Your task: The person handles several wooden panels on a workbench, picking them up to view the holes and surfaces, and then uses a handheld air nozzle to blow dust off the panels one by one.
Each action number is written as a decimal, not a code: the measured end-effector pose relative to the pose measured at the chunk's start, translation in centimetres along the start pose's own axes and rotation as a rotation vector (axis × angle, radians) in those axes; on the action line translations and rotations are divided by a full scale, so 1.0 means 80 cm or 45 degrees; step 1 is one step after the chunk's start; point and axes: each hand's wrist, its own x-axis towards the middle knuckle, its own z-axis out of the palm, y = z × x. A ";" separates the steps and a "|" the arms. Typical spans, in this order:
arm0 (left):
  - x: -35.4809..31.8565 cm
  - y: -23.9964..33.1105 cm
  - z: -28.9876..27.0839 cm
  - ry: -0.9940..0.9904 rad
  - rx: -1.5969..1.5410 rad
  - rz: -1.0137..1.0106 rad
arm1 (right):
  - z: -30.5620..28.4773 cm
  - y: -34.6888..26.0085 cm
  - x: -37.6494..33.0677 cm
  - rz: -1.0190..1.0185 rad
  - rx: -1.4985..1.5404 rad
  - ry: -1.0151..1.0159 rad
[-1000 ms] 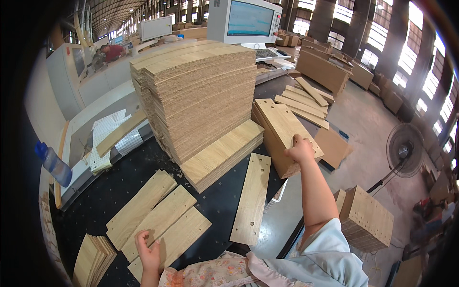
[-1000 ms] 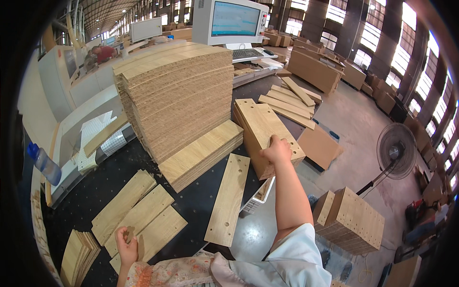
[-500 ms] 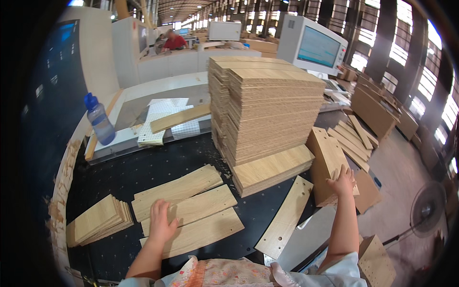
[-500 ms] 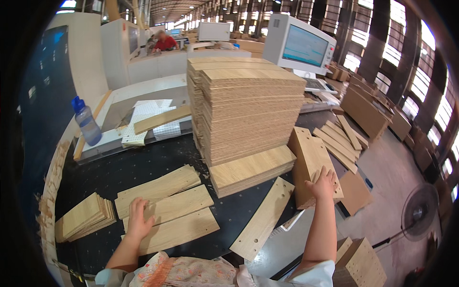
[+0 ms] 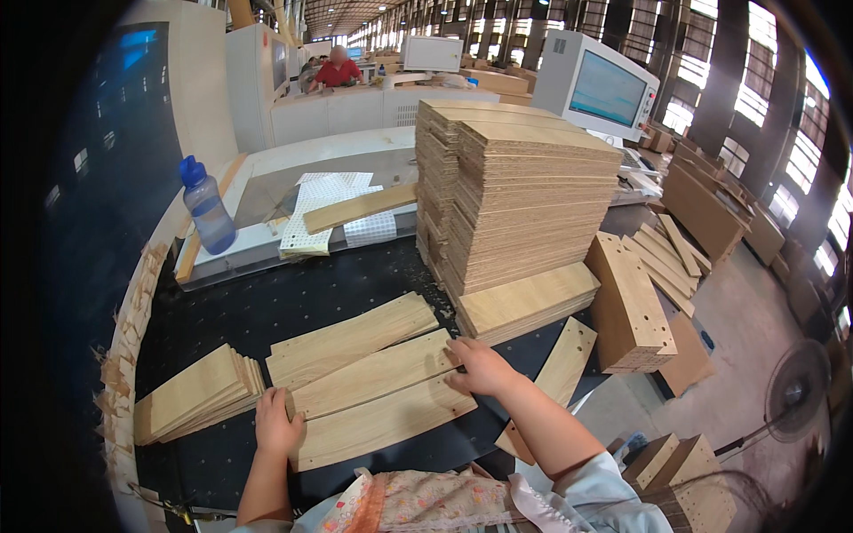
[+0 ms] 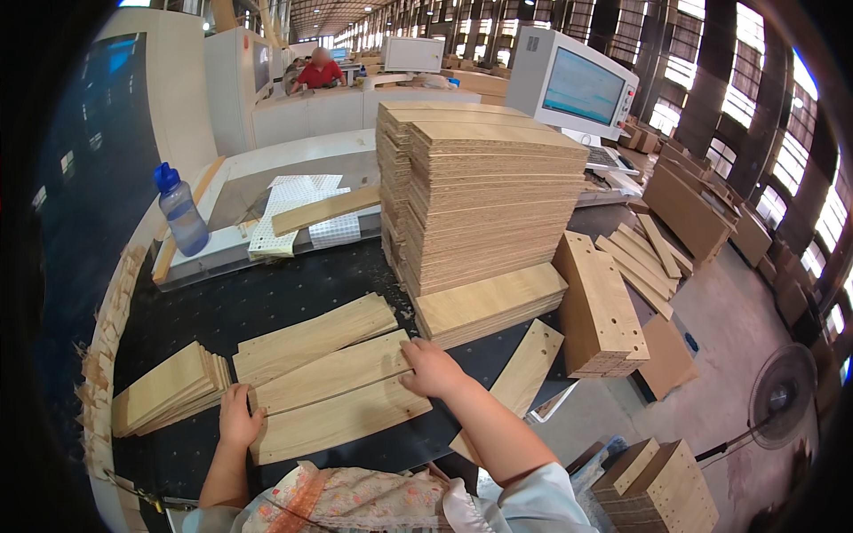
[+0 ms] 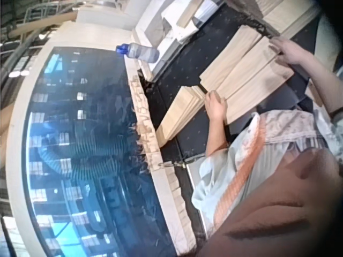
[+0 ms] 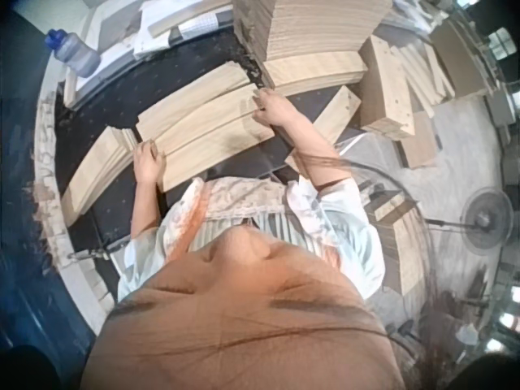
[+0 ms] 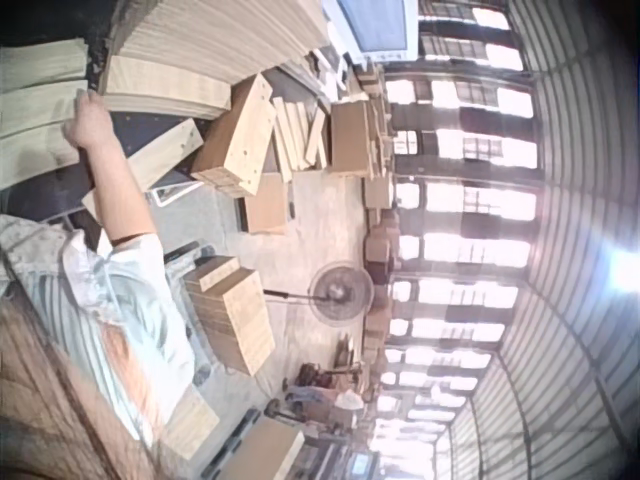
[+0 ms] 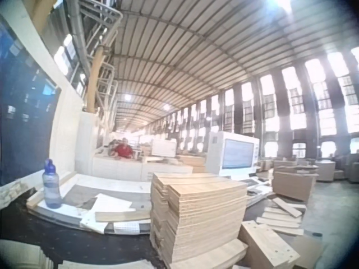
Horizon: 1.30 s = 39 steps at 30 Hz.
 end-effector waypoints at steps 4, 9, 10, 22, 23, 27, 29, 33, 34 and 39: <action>-0.016 -0.019 0.002 0.054 -0.101 -0.079 | 0.029 -0.014 0.056 0.164 -0.035 0.029; -0.011 -0.019 0.004 0.063 -0.221 -0.069 | 0.059 -0.027 0.105 0.463 -0.070 0.014; -0.008 -0.018 0.004 0.037 -0.253 -0.079 | 0.065 -0.022 0.111 0.494 -0.074 0.019; 0.031 -0.021 0.027 -0.034 -0.556 -0.119 | 0.089 0.018 0.145 0.579 0.042 0.180; 0.034 -0.023 0.029 -0.030 -0.567 -0.128 | 0.090 0.015 0.147 0.574 0.051 0.194; 0.039 -0.026 0.036 0.001 -0.753 -0.135 | 0.095 0.013 0.148 0.557 0.143 0.280; 0.039 -0.023 0.037 0.027 -0.816 -0.147 | 0.097 0.013 0.144 0.579 0.223 0.307; 0.048 -0.016 0.044 0.089 -0.867 -0.140 | 0.081 0.016 0.138 0.629 0.304 0.354; 0.050 -0.016 0.047 0.107 -0.907 -0.142 | 0.081 0.018 0.135 0.615 0.338 0.384; 0.058 -0.034 0.061 0.148 -1.061 -0.191 | 0.075 0.006 0.139 0.631 0.412 0.371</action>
